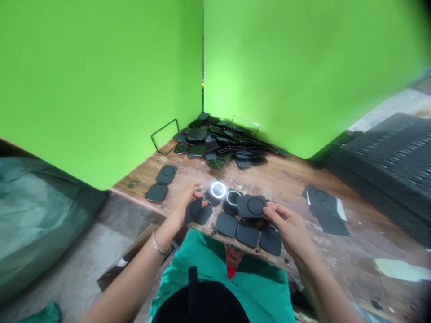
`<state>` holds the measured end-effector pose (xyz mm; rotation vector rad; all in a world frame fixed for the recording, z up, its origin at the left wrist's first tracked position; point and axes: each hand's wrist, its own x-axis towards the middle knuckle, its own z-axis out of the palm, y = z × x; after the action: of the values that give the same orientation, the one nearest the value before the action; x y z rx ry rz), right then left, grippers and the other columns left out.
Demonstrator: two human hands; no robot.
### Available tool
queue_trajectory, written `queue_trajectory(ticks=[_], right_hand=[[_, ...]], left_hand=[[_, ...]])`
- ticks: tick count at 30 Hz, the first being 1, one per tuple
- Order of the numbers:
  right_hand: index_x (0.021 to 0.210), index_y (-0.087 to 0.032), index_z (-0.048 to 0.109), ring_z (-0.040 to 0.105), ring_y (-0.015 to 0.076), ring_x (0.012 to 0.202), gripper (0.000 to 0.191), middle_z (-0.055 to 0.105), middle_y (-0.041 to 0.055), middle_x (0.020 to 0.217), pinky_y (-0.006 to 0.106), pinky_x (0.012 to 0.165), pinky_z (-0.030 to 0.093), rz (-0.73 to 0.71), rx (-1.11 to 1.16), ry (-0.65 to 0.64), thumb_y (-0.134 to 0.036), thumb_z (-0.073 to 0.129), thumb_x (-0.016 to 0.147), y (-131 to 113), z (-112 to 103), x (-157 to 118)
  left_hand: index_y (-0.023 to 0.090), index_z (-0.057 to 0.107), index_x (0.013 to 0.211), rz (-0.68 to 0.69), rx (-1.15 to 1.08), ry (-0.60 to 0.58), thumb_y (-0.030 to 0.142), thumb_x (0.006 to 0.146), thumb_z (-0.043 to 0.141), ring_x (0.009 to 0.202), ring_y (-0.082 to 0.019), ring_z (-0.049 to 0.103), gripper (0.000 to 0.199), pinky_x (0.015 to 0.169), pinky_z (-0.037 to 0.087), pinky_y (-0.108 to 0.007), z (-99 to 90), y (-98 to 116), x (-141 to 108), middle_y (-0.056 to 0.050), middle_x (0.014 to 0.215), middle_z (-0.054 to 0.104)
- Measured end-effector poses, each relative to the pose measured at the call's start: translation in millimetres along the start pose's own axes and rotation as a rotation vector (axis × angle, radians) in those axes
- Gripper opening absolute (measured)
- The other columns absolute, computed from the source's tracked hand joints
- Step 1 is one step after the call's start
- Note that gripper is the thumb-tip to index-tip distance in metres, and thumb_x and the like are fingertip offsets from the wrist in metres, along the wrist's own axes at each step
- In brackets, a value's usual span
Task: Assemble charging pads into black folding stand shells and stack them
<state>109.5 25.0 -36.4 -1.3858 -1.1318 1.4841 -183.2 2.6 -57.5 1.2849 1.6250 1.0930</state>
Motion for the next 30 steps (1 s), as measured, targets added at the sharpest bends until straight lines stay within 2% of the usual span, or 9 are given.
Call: queue_trajectory(ticks=[5,7,9,12,15,19,22,25,30], right_hand=[[0.066,-0.017,0.069,0.058,0.016,0.072,0.042,0.066,0.0034,0.08,0.026,0.068,0.046,-0.016,0.021,-0.01,-0.056,0.086,0.06,1.0,-7.5,-9.0],[0.066,-0.017,0.069,0.058,0.0164,0.076,0.043,0.067,0.0049,0.085,0.025,0.069,0.046,0.012,0.058,-0.011,-0.055,0.087,0.058,-0.6,-10.3,-13.8],[0.065,-0.017,0.069,0.057,0.0165,0.077,0.043,0.067,0.0058,0.087,0.025,0.068,0.045,0.051,0.102,-0.017,-0.054,0.089,0.056,-3.7,-12.3,-19.1],[0.065,-0.017,0.071,0.059,0.0158,0.076,0.04,0.068,0.0053,0.085,0.025,0.069,0.047,0.115,0.177,-0.052,-0.05,0.091,0.055,-10.6,-13.4,-27.0],[0.066,-0.018,0.072,0.062,0.0168,0.077,0.037,0.071,0.0057,0.087,0.027,0.073,0.051,0.166,0.248,-0.094,-0.046,0.092,0.054,-16.2,-14.2,-33.8],[0.07,-0.017,0.073,0.067,0.0189,0.082,0.033,0.074,0.0068,0.094,0.031,0.078,0.056,0.219,0.311,-0.17,-0.042,0.091,0.059,-12.9,-19.5,-41.1],[0.073,-0.017,0.074,0.07,0.0212,0.086,0.029,0.074,0.0082,0.102,0.034,0.081,0.058,0.258,0.353,-0.233,-0.041,0.088,0.066,-4.1,-24.9,-45.8],[0.075,-0.017,0.074,0.071,0.0214,0.083,0.029,0.073,0.009,0.109,0.035,0.079,0.06,0.28,0.375,-0.22,-0.04,0.089,0.065,2.2,-27.4,-48.9],[0.075,-0.017,0.074,0.073,0.0246,0.083,0.034,0.075,0.0098,0.1,0.039,0.081,0.061,0.293,0.36,-0.197,-0.043,0.091,0.061,1.2,-26.0,-50.7]], left_hand=[[0.012,0.066,0.115,-0.075,-0.098,0.05,0.047,0.071,0.072,0.074,-0.022,0.067,0.056,0.064,0.055,-0.031,-21.2,7.8,-2.6,-0.008,0.087,0.073],[0.013,0.069,0.111,-0.112,-0.144,0.086,0.047,0.071,0.075,0.082,-0.024,0.068,0.053,0.069,0.056,-0.032,-25.6,13.5,-6.6,-0.01,0.097,0.075],[0.015,0.072,0.105,-0.145,-0.205,0.069,0.043,0.068,0.078,0.091,-0.025,0.069,0.046,0.08,0.057,-0.035,-24.8,20.1,-10.5,-0.01,0.105,0.075],[0.02,0.074,0.105,-0.184,-0.283,-0.128,0.038,0.072,0.077,0.1,-0.027,0.068,0.038,0.09,0.056,-0.039,-12.6,31.4,-17.1,-0.01,0.112,0.073],[0.025,0.073,0.11,-0.23,-0.304,-0.372,0.038,0.076,0.073,0.099,-0.028,0.069,0.037,0.089,0.057,-0.043,8.2,44.4,-26.6,-0.01,0.112,0.073],[0.024,0.075,0.106,-0.323,-0.302,-0.54,0.038,0.077,0.073,0.097,-0.028,0.07,0.032,0.084,0.059,-0.04,34.4,60.9,-39.3,-0.009,0.106,0.075],[0.025,0.075,0.108,-0.282,-0.312,-0.556,0.035,0.079,0.071,0.103,-0.028,0.069,0.031,0.092,0.057,-0.04,47.1,66.6,-45.2,-0.007,0.113,0.074],[0.029,0.076,0.107,-0.23,-0.337,-0.518,0.035,0.079,0.072,0.111,-0.028,0.066,0.029,0.1,0.053,-0.041,53.4,66.2,-48.7,-0.004,0.12,0.071],[0.027,0.075,0.107,-0.223,-0.34,-0.52,0.036,0.08,0.072,0.11,-0.031,0.066,0.03,0.098,0.055,-0.044,54.4,63.5,-51.0,-0.004,0.119,0.071]])
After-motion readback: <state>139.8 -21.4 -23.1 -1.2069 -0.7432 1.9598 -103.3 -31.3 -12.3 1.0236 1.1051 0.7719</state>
